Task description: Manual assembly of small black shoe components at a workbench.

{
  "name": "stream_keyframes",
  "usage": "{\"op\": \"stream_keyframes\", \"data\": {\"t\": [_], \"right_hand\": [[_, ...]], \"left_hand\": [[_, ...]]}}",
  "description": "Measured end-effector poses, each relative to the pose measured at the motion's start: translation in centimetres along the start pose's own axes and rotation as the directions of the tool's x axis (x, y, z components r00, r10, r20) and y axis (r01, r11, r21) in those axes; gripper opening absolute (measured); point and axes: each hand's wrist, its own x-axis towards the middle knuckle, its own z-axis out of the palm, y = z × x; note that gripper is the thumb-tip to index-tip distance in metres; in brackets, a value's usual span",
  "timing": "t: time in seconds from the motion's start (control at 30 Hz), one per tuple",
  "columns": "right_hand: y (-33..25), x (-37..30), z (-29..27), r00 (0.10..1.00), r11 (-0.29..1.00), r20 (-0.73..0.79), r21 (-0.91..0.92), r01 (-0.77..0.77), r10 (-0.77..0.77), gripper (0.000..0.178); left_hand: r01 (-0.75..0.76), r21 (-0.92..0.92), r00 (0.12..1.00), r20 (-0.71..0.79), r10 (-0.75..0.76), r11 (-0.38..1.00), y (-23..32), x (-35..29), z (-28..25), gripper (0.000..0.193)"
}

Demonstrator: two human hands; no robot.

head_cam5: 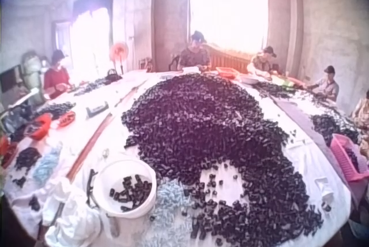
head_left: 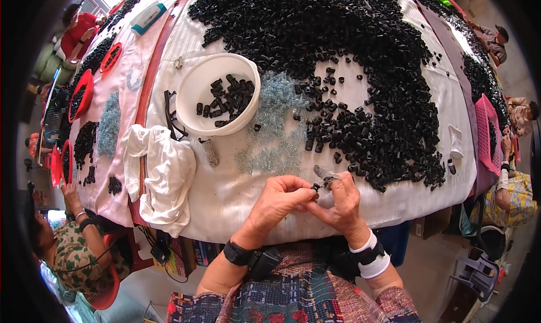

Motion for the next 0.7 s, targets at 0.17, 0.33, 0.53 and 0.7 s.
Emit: {"op": "stream_keyframes", "data": {"t": [0.17,0.33,0.53,0.7], "right_hand": [[0.44,-0.28,-0.18,0.989,0.994,0.117,-0.060,0.096,-0.089,0.030],[0.47,-0.75,-0.08,0.987,0.992,0.110,-0.033,0.124,-0.119,0.025],[0.21,-0.84,-0.53,0.985,0.992,0.131,-0.046,0.119,-0.113,0.024],[0.07,-0.45,-0.60,0.996,0.998,0.077,0.033,0.045,-0.047,0.032]], "left_hand": [[-0.045,0.038,0.999,0.025,0.044,0.998,-0.20,-0.09,-0.30,0.012],[-0.066,0.123,0.997,0.048,0.061,0.990,-0.52,-0.06,-0.29,0.014],[-0.083,0.166,0.992,0.103,0.066,0.983,-0.65,-0.03,-0.51,0.018],[-0.159,-0.013,0.983,0.088,0.159,0.987,-0.16,-0.36,-0.93,0.017]]}}
